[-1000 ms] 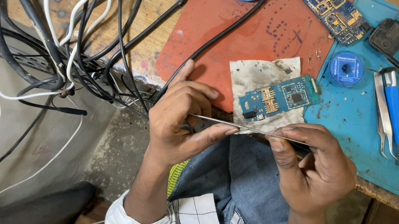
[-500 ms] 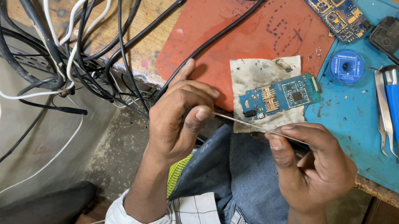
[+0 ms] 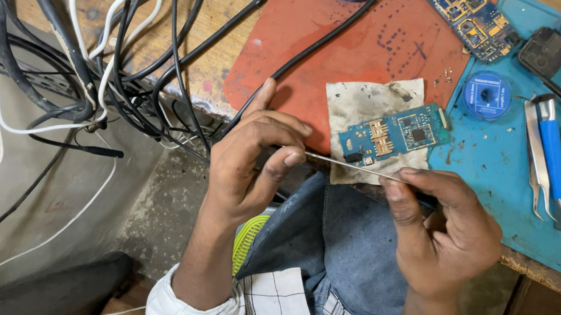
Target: The person holds a phone motherboard on a cloth over the workbench and uses a small blade to scrape and clean its connectors and surface, repositioning the board and turning it to work on different areas, then wipes the blade on the cloth.
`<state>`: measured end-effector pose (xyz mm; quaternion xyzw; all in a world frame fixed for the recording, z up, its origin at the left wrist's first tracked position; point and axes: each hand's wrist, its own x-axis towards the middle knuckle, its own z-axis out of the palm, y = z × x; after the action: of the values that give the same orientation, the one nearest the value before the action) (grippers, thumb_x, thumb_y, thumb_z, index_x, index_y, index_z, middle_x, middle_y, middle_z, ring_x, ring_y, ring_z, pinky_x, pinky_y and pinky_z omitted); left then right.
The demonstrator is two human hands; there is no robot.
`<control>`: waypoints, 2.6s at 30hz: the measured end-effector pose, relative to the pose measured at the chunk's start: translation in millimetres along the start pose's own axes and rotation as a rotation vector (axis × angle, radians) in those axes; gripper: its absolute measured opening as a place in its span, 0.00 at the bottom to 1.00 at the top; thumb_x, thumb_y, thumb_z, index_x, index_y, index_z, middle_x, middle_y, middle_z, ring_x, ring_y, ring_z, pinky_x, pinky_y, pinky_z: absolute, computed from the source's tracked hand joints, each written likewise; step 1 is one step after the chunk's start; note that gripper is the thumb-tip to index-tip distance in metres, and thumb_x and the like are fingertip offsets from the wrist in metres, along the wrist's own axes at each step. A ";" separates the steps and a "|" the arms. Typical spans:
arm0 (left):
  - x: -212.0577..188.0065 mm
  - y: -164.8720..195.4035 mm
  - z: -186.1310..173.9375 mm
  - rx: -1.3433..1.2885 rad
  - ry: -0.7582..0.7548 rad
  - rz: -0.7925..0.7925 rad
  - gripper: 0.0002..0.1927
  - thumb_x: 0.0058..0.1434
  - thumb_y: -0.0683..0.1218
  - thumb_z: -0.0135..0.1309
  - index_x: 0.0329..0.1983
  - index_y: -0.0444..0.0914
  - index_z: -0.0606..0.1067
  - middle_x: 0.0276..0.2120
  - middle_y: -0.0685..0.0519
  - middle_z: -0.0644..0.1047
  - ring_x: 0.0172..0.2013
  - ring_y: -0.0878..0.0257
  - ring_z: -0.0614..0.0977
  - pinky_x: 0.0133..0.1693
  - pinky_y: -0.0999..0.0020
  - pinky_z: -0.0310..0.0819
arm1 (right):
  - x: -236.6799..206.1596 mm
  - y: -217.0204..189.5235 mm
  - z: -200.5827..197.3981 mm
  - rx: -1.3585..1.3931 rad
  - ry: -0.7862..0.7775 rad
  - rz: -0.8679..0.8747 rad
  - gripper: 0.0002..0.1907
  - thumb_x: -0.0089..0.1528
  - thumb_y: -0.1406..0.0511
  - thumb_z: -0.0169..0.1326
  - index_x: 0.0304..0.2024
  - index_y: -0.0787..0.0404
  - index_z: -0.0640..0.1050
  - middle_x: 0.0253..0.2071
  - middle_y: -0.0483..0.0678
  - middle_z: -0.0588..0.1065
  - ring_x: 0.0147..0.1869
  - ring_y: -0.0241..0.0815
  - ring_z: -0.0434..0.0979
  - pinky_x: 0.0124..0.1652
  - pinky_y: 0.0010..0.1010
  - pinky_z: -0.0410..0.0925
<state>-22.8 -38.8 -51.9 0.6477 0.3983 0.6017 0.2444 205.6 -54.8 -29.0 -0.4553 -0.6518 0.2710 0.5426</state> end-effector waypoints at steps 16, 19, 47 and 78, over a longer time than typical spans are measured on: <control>-1.3 -0.4 0.5 -0.003 0.026 -0.004 0.07 0.70 0.42 0.56 0.37 0.34 0.73 0.39 0.47 0.81 0.46 0.57 0.85 0.74 0.42 0.54 | 3.4 -0.7 3.9 -0.005 0.039 -0.028 0.11 0.64 0.72 0.67 0.46 0.66 0.79 0.39 0.50 0.80 0.36 0.28 0.78 0.29 0.13 0.62; -2.2 -0.7 1.4 -0.027 0.049 0.006 0.11 0.73 0.45 0.53 0.36 0.35 0.72 0.38 0.47 0.82 0.42 0.60 0.85 0.74 0.42 0.55 | 6.3 -4.1 6.6 0.017 0.034 -0.087 0.13 0.63 0.69 0.67 0.46 0.66 0.78 0.41 0.51 0.79 0.44 0.34 0.81 0.37 0.20 0.71; -0.9 0.6 6.6 0.041 0.084 0.084 0.12 0.65 0.43 0.62 0.33 0.35 0.70 0.29 0.49 0.78 0.39 0.57 0.85 0.73 0.40 0.58 | 4.5 -7.5 5.9 -0.189 0.017 -0.080 0.11 0.66 0.67 0.69 0.43 0.66 0.80 0.34 0.46 0.77 0.34 0.29 0.72 0.32 0.17 0.61; -7.6 -9.7 8.5 -0.223 0.180 0.085 0.09 0.74 0.44 0.53 0.39 0.34 0.70 0.31 0.48 0.77 0.39 0.58 0.85 0.74 0.41 0.53 | 8.2 -7.1 4.0 -0.287 -0.051 -0.249 0.12 0.65 0.67 0.68 0.49 0.65 0.81 0.40 0.47 0.76 0.41 0.37 0.75 0.38 0.22 0.69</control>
<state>-16.4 -38.0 -65.4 0.5761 0.3218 0.7077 0.2524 199.7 -50.1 -20.3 -0.4369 -0.7485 0.1175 0.4849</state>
